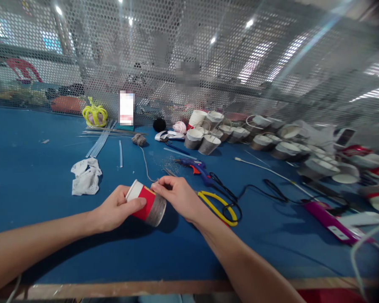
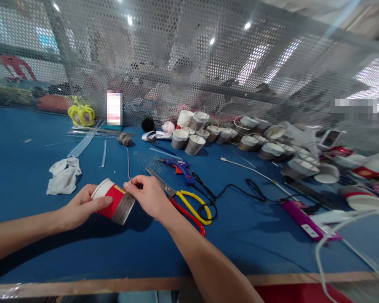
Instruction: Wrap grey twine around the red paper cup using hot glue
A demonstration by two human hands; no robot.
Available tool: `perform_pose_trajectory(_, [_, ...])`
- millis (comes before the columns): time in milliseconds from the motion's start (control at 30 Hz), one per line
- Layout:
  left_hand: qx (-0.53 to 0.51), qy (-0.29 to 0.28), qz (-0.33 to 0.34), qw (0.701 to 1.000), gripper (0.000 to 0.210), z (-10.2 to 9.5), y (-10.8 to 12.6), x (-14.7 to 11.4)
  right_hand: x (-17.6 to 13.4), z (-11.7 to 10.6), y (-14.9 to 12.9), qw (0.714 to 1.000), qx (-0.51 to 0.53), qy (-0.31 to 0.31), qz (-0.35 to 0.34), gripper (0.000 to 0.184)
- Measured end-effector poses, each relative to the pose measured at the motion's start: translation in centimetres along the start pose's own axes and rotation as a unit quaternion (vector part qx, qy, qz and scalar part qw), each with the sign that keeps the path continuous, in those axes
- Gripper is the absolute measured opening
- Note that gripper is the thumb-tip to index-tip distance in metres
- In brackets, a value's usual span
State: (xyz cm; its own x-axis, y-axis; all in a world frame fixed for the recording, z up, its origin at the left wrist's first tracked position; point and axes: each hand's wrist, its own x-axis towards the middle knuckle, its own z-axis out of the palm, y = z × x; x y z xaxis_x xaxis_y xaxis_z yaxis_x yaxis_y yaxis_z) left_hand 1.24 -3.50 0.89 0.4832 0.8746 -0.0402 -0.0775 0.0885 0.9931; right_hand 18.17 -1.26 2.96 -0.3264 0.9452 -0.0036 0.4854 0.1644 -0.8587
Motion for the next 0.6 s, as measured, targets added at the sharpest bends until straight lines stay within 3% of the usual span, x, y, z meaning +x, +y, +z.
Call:
perform_pose_trajectory(200, [-0.033,0.019,-0.011,0.999,0.021,0.2,0.1,0.1,0.0,0.0,-0.3,0.999,-0.032,0.005,0.008,0.026])
perform_pose_trajectory(333, [-0.069,0.07,-0.018,0.995,0.019,0.2,0.5,0.6,0.1,-0.3,-0.2,0.999,0.004,-0.007,0.035,0.042])
perform_pose_trajectory(500, [-0.125,0.155,-0.049,0.979,0.013,0.0,1.0,1.4,-0.3,-0.7,-0.6,0.992,0.09,-0.085,0.034,0.043])
perform_pose_trajectory(600, [-0.133,0.174,-0.07,0.973,0.012,0.0,1.2,1.4,-0.5,-0.6,-0.8,0.987,0.103,-0.119,0.029,0.046])
